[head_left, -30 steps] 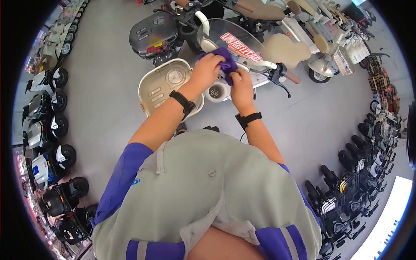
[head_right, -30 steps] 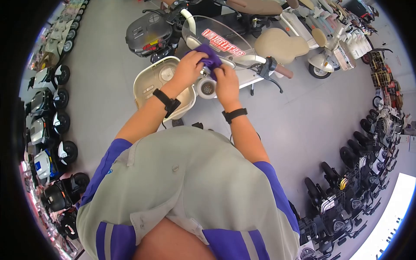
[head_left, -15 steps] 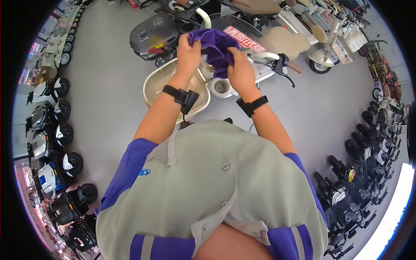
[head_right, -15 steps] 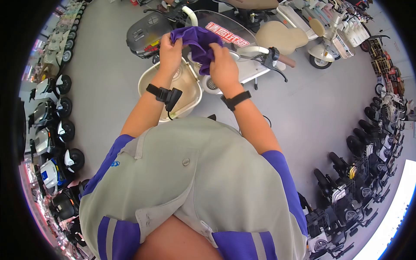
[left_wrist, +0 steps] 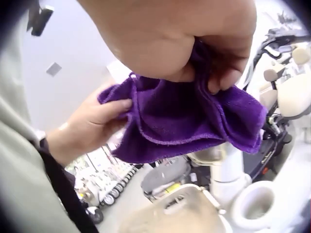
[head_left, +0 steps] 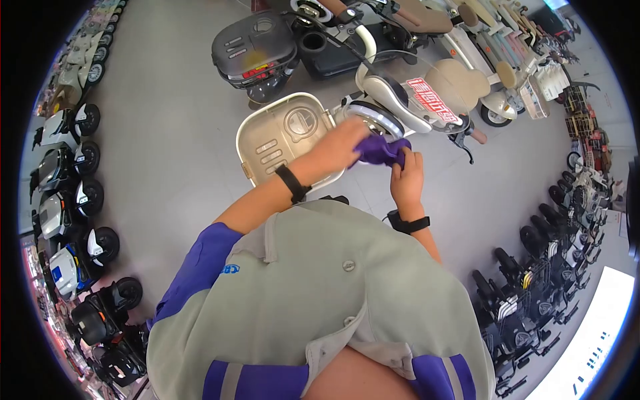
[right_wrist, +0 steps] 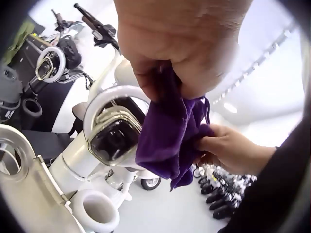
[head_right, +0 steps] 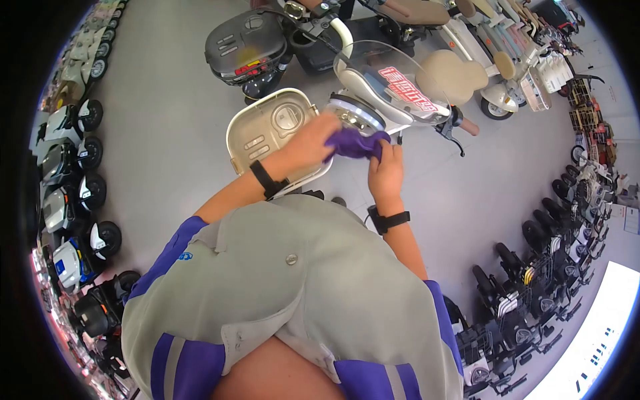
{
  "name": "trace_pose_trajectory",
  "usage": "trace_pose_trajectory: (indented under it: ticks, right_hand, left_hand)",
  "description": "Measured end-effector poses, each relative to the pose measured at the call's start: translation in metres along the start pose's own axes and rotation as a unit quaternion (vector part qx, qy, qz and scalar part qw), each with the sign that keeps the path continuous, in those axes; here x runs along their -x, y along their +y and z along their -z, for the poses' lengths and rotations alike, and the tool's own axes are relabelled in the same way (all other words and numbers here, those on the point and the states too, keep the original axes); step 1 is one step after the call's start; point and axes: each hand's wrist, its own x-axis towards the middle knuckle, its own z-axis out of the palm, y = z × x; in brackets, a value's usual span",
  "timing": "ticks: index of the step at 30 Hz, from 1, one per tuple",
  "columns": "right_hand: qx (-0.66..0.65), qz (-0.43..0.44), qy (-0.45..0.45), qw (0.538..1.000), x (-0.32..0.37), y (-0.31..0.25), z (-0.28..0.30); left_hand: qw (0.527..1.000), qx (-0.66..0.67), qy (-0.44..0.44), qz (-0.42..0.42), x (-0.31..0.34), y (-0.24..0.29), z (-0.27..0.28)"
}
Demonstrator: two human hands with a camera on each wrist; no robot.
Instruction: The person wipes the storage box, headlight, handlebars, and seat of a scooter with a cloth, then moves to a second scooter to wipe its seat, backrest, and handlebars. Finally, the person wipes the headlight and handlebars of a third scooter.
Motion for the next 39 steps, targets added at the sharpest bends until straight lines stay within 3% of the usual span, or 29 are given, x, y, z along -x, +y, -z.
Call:
trace_pose_trajectory:
  ticks: [1,3,4,6,8,9,12,15,17,21,24,26,28,30,32,33,35,36,38,39]
  right_hand:
    - [-0.011,0.012,0.006,1.000,-0.010,-0.022,0.003]
    - [-0.032,0.032,0.019,0.999,-0.035,-0.061,0.005]
    - [-0.015,0.046,0.020,0.999,-0.046,-0.074,0.002]
    - [0.019,0.076,0.028,0.997,-0.070,-0.090,-0.008]
    - [0.058,0.037,0.020,0.997,-0.082,-0.090,-0.020]
    - [0.077,0.014,0.025,0.997,-0.083,-0.083,-0.026]
    - [0.113,-0.015,0.054,0.992,-0.066,-0.043,-0.033]
    - [0.139,-0.070,0.063,0.986,-0.043,-0.035,-0.027]
    - [0.147,-0.102,0.067,0.982,-0.034,-0.037,-0.028]
    - [0.138,-0.088,0.007,0.986,-0.058,-0.086,-0.035]
    - [0.153,-0.051,-0.068,0.985,-0.081,-0.111,-0.057]
    - [0.158,-0.051,-0.130,0.978,-0.085,-0.109,-0.069]
    - [0.152,-0.053,-0.114,0.980,-0.084,-0.108,-0.067]
    - [0.118,-0.047,-0.067,0.990,-0.078,-0.099,-0.056]
    - [0.021,-0.024,0.012,0.999,-0.070,-0.074,-0.036]
    - [-0.085,-0.110,0.023,0.990,-0.067,-0.069,-0.025]
    - [-0.258,-0.254,0.054,0.931,-0.062,-0.060,-0.004]
    - [-0.325,-0.309,0.073,0.891,-0.064,-0.051,0.004]
    - [-0.507,-0.376,0.120,0.766,-0.064,-0.012,0.008]
    - [-0.501,-0.399,0.132,0.757,-0.060,0.015,0.003]
  left_hand:
    - [0.996,0.034,0.040,0.075,-0.008,-0.006,0.018]
    - [0.973,0.000,0.201,0.117,-0.028,-0.032,0.047]
    - [0.958,-0.033,0.268,0.097,-0.038,-0.048,0.059]
    - [0.951,-0.029,0.295,0.084,-0.052,-0.072,0.070]
    - [0.954,-0.004,0.289,0.082,-0.058,-0.097,0.062]
    - [0.962,0.045,0.234,0.132,-0.051,-0.108,0.048]
    - [0.984,0.114,0.054,0.128,-0.024,-0.111,0.006]
    - [0.988,0.101,0.096,0.070,-0.014,-0.103,0.006]
    - [0.992,0.099,0.065,0.044,-0.015,-0.111,0.013]
    - [0.996,0.072,0.042,0.034,-0.018,-0.148,0.009]
    - [0.982,0.016,-0.170,0.087,-0.008,-0.189,-0.005]
    - [0.955,0.041,-0.261,0.133,0.039,-0.218,-0.037]
    - [0.932,0.088,-0.305,0.173,0.051,-0.209,-0.042]
    - [0.954,0.139,-0.130,0.232,0.062,-0.198,-0.042]
    - [0.925,0.125,-0.001,0.359,0.029,-0.164,0.001]
    - [0.899,0.116,0.062,0.418,0.012,-0.146,0.025]
    - [0.927,0.130,0.125,0.328,-0.012,-0.154,0.053]
    - [0.936,0.137,0.116,0.303,-0.031,-0.142,0.069]
    - [0.951,0.152,0.091,0.254,-0.067,-0.108,0.091]
    - [0.957,0.168,0.047,0.234,-0.075,-0.096,0.087]
